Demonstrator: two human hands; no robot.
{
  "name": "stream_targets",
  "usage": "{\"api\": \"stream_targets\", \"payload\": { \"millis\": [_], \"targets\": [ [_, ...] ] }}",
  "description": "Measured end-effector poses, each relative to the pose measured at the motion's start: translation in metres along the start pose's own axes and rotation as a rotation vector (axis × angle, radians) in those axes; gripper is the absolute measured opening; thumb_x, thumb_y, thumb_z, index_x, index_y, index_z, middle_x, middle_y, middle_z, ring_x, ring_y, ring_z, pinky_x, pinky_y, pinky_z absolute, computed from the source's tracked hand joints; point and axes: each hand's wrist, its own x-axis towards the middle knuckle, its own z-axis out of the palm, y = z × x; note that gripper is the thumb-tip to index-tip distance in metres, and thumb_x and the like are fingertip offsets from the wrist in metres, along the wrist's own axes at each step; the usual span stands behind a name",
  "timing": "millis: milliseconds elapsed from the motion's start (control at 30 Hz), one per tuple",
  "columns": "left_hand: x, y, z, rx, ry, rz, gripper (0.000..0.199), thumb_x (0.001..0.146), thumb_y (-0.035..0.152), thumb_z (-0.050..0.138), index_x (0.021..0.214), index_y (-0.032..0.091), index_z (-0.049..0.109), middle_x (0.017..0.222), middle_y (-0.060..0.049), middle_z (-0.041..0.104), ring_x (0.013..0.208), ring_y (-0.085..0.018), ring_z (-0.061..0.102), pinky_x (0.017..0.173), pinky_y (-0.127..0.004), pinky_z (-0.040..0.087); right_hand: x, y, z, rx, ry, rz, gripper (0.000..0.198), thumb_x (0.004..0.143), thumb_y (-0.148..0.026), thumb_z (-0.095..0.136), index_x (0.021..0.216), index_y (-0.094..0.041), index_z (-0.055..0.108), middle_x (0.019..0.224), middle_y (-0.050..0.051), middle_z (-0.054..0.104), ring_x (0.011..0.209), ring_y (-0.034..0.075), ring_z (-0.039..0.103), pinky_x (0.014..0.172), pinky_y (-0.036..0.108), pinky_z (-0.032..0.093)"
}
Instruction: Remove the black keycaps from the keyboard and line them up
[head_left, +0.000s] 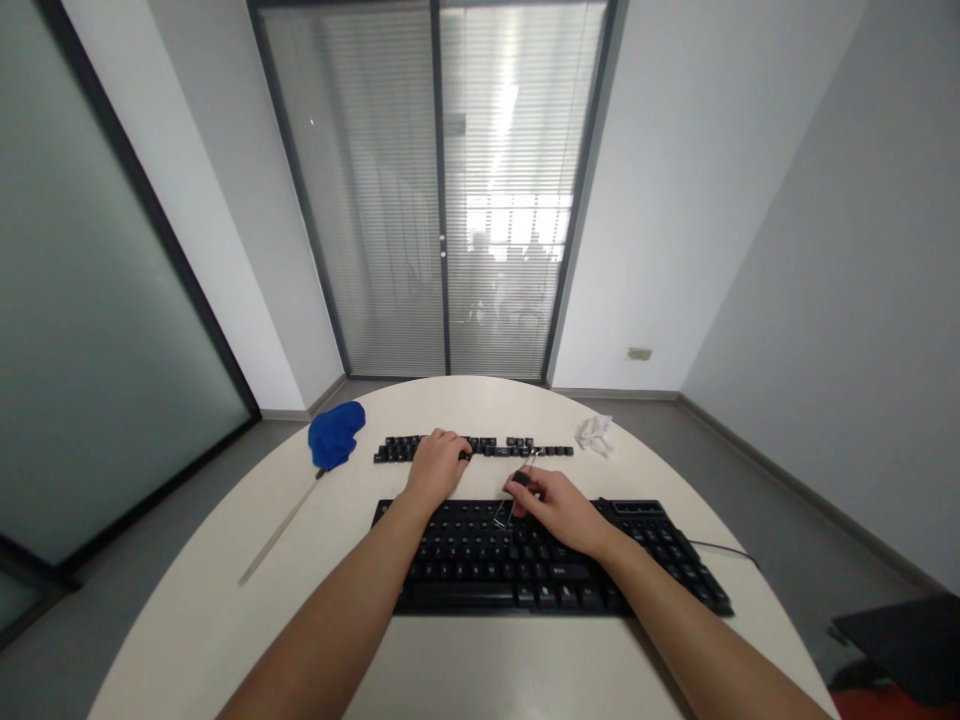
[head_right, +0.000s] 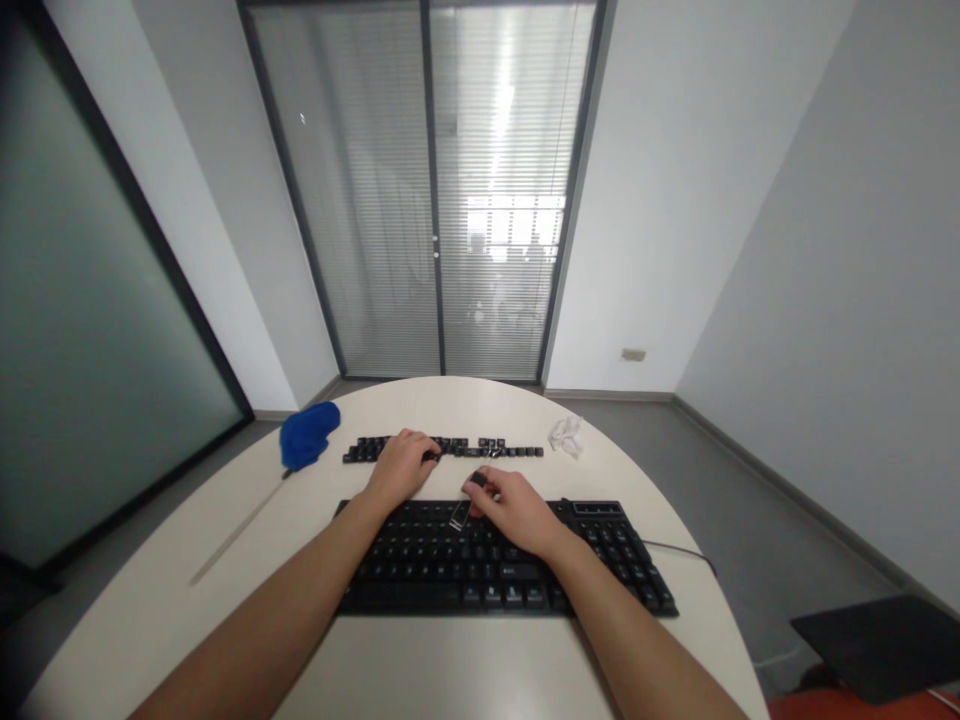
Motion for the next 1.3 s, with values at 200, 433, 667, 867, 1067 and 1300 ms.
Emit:
{"api": "stream_targets", "payload": {
  "millis": [200, 433, 667, 867, 1067, 1300],
  "targets": [
    [0.0, 0.0, 0.001, 0.024, -0.015, -0.031, 0.016, 0.085, 0.018, 0.064, 0.099, 0.02, 0.07, 0.104, -0.007, 0.068, 0.104, -0.026, 0.053, 0.092, -0.038, 0.042, 0.0, -0.001, 0.0, -0.001, -0.002, 0.012, 0.031, 0.097, -0.046, 0.049, 0.09, -0.018, 0.061, 0.072, 0.005, 0.073, 0.071, 0.02, 0.07, 0.067, 0.027, 0.051],
    [0.0, 0.001, 0.001, 0.031, -0.025, -0.043, 0.013, 0.086, 0.02, 0.063, 0.098, 0.021, 0.068, 0.104, -0.007, 0.068, 0.104, -0.026, 0.053, 0.09, -0.038, 0.042, 0.001, -0.002, 0.0, 0.003, -0.004, 0.014, 0.031, 0.097, -0.045, 0.049, 0.09, -0.018, 0.061, 0.072, 0.005, 0.073, 0.071, 0.02, 0.07, 0.066, 0.027, 0.051],
    [-0.002, -0.002, 0.001, 0.022, -0.001, -0.057, 0.019, 0.083, 0.019, 0.066, 0.102, 0.02, 0.066, 0.106, -0.007, 0.068, 0.104, -0.026, 0.054, 0.09, -0.037, 0.042, 0.001, 0.001, 0.001, 0.007, 0.0, 0.005, 0.031, 0.097, -0.045, 0.049, 0.09, -0.017, 0.062, 0.071, 0.004, 0.072, 0.07, 0.019, 0.07, 0.066, 0.027, 0.05],
    [-0.005, 0.0, -0.003, -0.014, 0.039, -0.066, 0.017, 0.085, 0.021, 0.064, 0.102, 0.019, 0.064, 0.105, -0.007, 0.068, 0.103, -0.026, 0.055, 0.092, -0.038, 0.042, 0.0, 0.0, 0.0, 0.063, -0.006, 0.016, 0.032, 0.096, -0.046, 0.05, 0.089, -0.017, 0.062, 0.074, 0.004, 0.072, 0.071, 0.019, 0.069, 0.068, 0.028, 0.051],
    [-0.011, 0.018, -0.018, -0.214, -0.102, 0.191, 0.011, 0.089, 0.023, 0.06, 0.097, 0.02, 0.066, 0.101, -0.004, 0.069, 0.099, -0.022, 0.059, 0.091, -0.034, 0.045, -0.004, -0.009, -0.012, 0.071, -0.018, 0.021, 0.033, 0.097, -0.043, 0.049, 0.084, -0.016, 0.064, 0.08, 0.005, 0.071, 0.072, 0.018, 0.067, 0.065, 0.027, 0.051],
    [-0.019, 0.037, -0.046, -0.322, -0.429, 0.251, 0.034, 0.085, 0.036, 0.064, 0.115, 0.02, 0.065, 0.109, -0.007, 0.069, 0.096, -0.022, 0.065, 0.084, -0.031, 0.05, -0.009, -0.021, -0.03, -0.127, -0.081, -0.033, 0.026, 0.094, -0.036, 0.054, 0.086, -0.017, 0.07, 0.077, 0.002, 0.072, 0.069, 0.016, 0.064, 0.064, 0.025, 0.046]
  ]
}}
